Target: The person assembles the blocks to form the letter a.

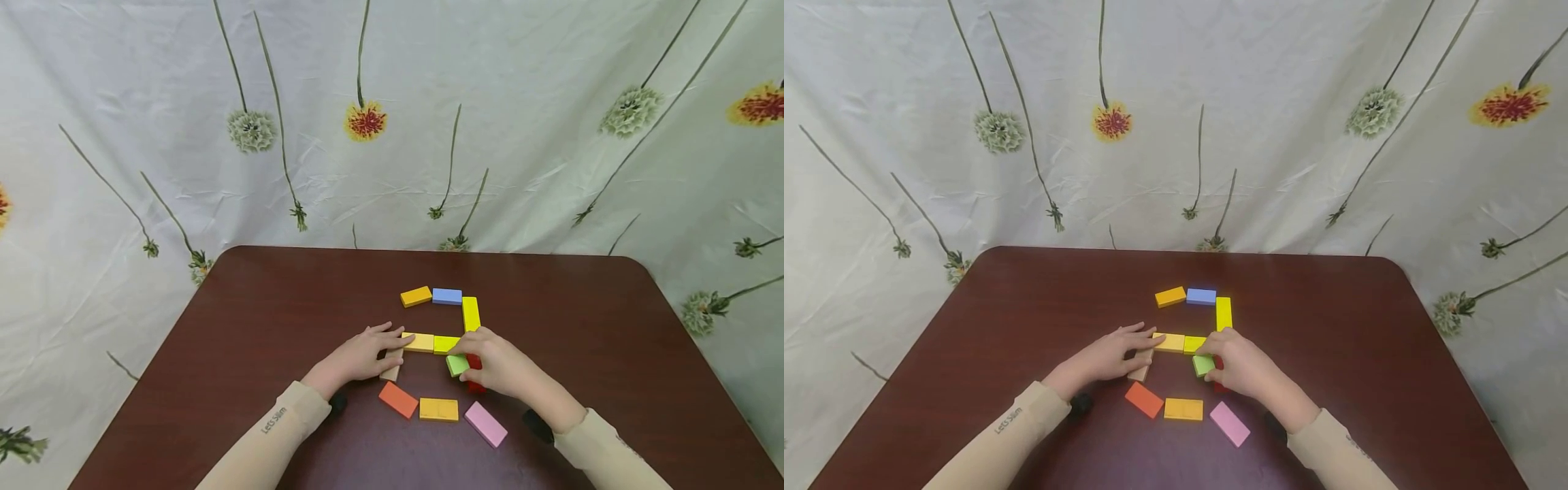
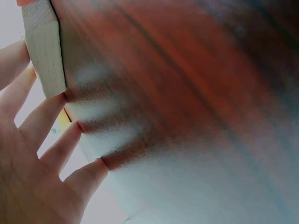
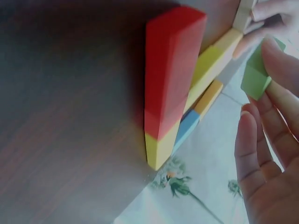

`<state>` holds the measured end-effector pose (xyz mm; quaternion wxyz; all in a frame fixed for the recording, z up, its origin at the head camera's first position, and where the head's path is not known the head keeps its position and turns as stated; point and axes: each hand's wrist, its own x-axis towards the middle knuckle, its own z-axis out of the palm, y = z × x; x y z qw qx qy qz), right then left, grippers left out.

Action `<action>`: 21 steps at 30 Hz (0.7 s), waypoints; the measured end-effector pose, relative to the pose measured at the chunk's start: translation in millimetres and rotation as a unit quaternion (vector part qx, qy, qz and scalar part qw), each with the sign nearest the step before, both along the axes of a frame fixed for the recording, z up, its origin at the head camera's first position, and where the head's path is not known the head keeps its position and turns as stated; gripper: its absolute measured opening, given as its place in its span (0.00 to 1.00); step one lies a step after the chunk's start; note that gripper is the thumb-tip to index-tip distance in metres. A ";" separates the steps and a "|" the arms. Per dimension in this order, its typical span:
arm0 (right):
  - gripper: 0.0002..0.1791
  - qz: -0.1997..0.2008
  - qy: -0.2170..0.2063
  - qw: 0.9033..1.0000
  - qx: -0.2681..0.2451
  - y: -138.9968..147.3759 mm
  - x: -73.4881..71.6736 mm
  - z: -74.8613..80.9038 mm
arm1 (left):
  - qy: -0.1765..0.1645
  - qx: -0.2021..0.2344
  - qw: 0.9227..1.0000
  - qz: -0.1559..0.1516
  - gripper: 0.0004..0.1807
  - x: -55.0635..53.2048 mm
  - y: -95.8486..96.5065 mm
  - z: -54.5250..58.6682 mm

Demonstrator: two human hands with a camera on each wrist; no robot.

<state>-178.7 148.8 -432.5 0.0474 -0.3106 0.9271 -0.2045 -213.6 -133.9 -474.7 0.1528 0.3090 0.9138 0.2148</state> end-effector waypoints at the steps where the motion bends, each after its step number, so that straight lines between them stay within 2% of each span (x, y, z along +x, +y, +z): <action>1: 0.18 0.011 0.000 1.000 0.000 -1.3 1.0 -1.5 | 0.000 0.000 1.000 0.000 0.28 0.0 0.0 0.0; 4: 0.18 0.032 -0.009 0.999 0.005 -3.9 3.1 -5.2 | -0.001 -0.001 1.000 0.002 0.28 -0.1 0.0 -0.1; 9: 0.18 0.043 -0.018 0.999 0.025 -6.7 6.1 -9.2 | 0.000 -0.003 1.000 0.004 0.28 -0.2 0.2 -0.6; 16: 0.16 0.056 0.009 0.997 0.047 -8.9 8.6 -14.7 | 0.001 0.001 1.000 0.002 0.28 -0.4 -0.4 -0.6; 21: 0.14 0.051 0.006 0.998 0.047 -8.9 11.0 -15.1 | 0.002 0.002 1.000 0.000 0.28 -0.3 -0.7 -0.5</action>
